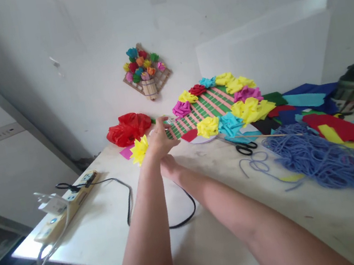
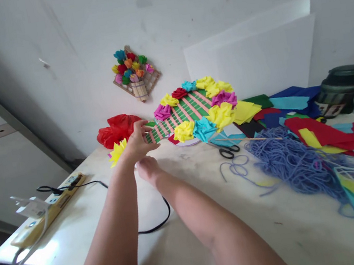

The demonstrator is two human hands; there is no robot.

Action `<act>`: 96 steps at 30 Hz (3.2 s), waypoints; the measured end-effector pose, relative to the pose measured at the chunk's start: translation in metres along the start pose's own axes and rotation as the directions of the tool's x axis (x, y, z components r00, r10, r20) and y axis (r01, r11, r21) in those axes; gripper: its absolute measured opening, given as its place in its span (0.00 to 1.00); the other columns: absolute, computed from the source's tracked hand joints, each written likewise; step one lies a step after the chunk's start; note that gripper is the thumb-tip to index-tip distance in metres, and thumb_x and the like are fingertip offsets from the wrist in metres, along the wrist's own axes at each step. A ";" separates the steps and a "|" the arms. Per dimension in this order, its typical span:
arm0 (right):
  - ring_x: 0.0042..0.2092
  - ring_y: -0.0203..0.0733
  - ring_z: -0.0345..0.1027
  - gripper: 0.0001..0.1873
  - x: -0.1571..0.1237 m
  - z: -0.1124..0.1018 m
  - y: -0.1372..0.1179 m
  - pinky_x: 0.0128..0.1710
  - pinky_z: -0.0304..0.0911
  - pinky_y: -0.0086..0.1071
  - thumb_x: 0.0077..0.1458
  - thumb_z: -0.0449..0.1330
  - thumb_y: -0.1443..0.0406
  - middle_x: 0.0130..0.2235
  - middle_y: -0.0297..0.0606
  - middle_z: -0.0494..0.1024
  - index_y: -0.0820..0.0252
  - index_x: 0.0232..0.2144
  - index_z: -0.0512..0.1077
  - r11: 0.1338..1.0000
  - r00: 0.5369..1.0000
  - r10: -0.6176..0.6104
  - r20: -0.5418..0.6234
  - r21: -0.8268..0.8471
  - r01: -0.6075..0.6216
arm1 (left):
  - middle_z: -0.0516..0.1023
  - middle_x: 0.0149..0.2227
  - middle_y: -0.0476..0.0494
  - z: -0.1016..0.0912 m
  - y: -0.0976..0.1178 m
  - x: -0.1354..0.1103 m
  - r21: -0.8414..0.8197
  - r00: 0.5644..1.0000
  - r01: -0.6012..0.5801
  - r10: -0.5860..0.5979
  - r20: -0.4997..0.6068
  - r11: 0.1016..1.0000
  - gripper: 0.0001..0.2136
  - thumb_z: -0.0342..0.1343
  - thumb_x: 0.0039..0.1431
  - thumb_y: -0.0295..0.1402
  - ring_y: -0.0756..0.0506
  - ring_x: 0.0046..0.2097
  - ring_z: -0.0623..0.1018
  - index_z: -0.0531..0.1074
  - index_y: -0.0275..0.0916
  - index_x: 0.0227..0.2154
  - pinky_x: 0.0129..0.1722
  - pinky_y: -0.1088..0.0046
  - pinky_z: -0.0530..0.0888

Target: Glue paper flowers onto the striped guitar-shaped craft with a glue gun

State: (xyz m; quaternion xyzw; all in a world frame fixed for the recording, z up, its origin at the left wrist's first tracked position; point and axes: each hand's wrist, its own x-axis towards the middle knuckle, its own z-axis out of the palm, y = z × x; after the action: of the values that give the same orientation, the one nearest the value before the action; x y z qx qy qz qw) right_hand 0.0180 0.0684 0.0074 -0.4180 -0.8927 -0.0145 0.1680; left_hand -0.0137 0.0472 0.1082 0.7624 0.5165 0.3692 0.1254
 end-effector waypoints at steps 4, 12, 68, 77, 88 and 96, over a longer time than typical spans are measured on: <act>0.52 0.49 0.62 0.23 -0.023 -0.011 0.008 0.47 0.60 0.37 0.59 0.46 0.61 0.52 0.51 0.68 0.68 0.53 0.62 0.993 0.993 0.118 -0.014 -0.008 -0.119 | 0.71 0.44 0.40 0.012 0.003 -0.010 0.042 0.998 0.028 -0.030 0.050 0.999 0.34 0.60 0.36 0.25 0.43 0.44 0.73 0.53 0.40 0.49 0.43 0.66 0.69; 0.58 0.50 0.54 0.29 -0.114 -0.041 0.050 0.54 0.51 0.40 0.56 0.50 0.56 0.58 0.52 0.61 0.70 0.55 0.60 0.974 0.974 0.226 0.014 -0.028 -0.225 | 0.72 0.44 0.40 0.018 -0.005 -0.028 0.200 0.980 0.127 -0.154 0.126 0.972 0.33 0.61 0.36 0.28 0.41 0.44 0.73 0.55 0.42 0.48 0.41 0.65 0.69; 0.33 0.37 0.67 0.08 -0.141 -0.128 0.181 0.30 0.57 0.27 0.42 0.59 0.63 0.29 0.33 0.77 0.59 0.25 0.77 0.815 0.820 0.549 -0.162 0.323 -0.482 | 0.79 0.30 0.43 0.108 0.023 0.019 -0.027 0.846 0.171 -0.133 0.517 0.985 0.11 0.57 0.45 0.29 0.48 0.29 0.76 0.77 0.35 0.34 0.22 0.79 0.70; 0.32 0.36 0.67 0.09 -0.144 -0.137 0.187 0.31 0.58 0.26 0.43 0.58 0.67 0.29 0.35 0.77 0.61 0.28 0.78 0.893 0.922 0.387 -0.025 0.261 -0.368 | 0.79 0.38 0.47 0.102 0.026 0.024 -0.020 0.803 0.135 -0.097 0.588 0.991 0.14 0.59 0.43 0.29 0.49 0.33 0.77 0.75 0.40 0.37 0.23 0.81 0.71; 0.32 0.37 0.67 0.06 -0.151 -0.158 0.174 0.32 0.59 0.26 0.41 0.60 0.68 0.29 0.34 0.77 0.59 0.25 0.76 0.898 0.912 0.398 0.099 0.162 -0.410 | 0.78 0.39 0.47 0.101 0.028 0.024 -0.069 0.820 0.164 -0.097 0.564 0.984 0.09 0.57 0.46 0.30 0.49 0.31 0.78 0.75 0.39 0.33 0.20 0.82 0.70; 0.33 0.37 0.68 0.09 -0.147 -0.152 0.167 0.32 0.59 0.25 0.38 0.60 0.71 0.31 0.33 0.79 0.57 0.25 0.77 0.913 0.923 0.361 0.133 0.152 -0.379 | 0.79 0.32 0.47 0.094 0.048 0.020 -0.075 0.848 0.231 -0.163 0.505 0.970 0.16 0.57 0.48 0.39 0.49 0.26 0.77 0.72 0.40 0.41 0.21 0.78 0.70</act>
State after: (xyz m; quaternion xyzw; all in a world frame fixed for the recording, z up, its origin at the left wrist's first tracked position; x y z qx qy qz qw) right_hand 0.2747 0.0422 0.0859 -0.5633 -0.8025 0.1173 0.1581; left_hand 0.0887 0.0619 0.0789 0.7642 0.5167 0.1803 0.3412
